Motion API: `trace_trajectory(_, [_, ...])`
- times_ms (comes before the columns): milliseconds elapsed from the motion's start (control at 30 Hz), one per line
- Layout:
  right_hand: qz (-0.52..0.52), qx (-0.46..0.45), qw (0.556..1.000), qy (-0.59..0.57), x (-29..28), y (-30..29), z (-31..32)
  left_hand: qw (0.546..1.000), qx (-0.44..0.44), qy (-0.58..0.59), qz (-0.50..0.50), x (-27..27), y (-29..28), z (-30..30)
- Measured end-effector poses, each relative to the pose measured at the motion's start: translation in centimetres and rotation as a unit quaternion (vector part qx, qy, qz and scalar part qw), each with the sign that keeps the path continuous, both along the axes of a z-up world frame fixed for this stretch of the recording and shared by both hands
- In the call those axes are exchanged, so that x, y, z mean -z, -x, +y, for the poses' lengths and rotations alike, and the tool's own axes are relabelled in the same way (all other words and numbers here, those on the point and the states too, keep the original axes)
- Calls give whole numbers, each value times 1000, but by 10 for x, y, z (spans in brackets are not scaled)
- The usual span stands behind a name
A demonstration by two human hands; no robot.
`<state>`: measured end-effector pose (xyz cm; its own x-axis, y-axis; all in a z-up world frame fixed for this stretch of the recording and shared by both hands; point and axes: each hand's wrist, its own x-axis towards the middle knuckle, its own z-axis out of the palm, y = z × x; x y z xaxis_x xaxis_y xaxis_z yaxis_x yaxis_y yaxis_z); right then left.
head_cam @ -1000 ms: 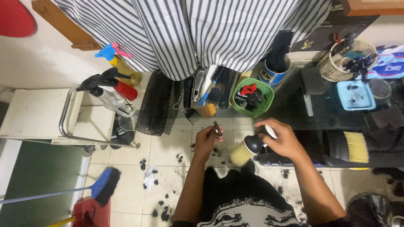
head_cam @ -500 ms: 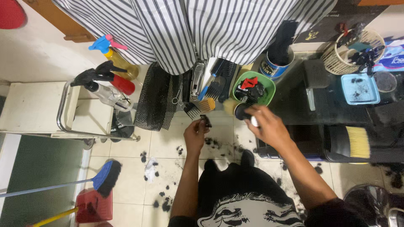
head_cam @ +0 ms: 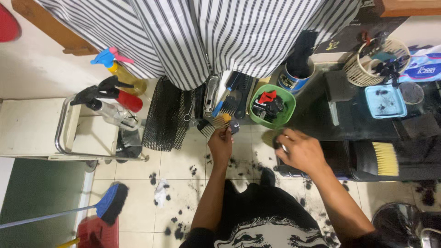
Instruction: The person cleans haircutting guards and tools by brushing them with a neck duster and placing them into a small container.
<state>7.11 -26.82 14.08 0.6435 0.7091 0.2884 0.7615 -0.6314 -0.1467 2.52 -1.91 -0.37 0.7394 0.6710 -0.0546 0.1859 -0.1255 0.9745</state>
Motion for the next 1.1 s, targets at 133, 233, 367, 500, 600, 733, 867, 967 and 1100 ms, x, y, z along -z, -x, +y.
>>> trace_trajectory(133, [40,74,996,39,-6,1,-25,1000,-2,-18,16,-6,-3,-8])
trace_trajectory(233, [-21,9,997,-69,3,-6,-26,996,5,-46,73,-7,-9,-10])
trace_trajectory(367, [-17,-80,991,-108,17,-8,-14,984,-15,-180,3,-6,-12,-14])
trace_trajectory(500, [56,48,995,62,11,-20,-42,986,-2,-146,83,-17,-15,-16])
trace_trajectory(600, [32,91,993,-68,-3,-30,-76,977,-2,-166,132,-32,-13,-21])
trace_trajectory(733, [7,104,988,-110,-7,-43,-94,953,-28,-300,30,-64,-21,-31])
trace_trajectory(867, [39,114,981,-150,0,-51,-102,889,116,-440,-38,-88,-68,-43])
trace_trajectory(967, [53,96,978,-176,5,-58,-108,828,182,-527,-59,-86,-119,-53])
trace_trajectory(1100, [76,87,976,-187,13,-65,-119,723,263,-639,-9,-62,-162,-59])
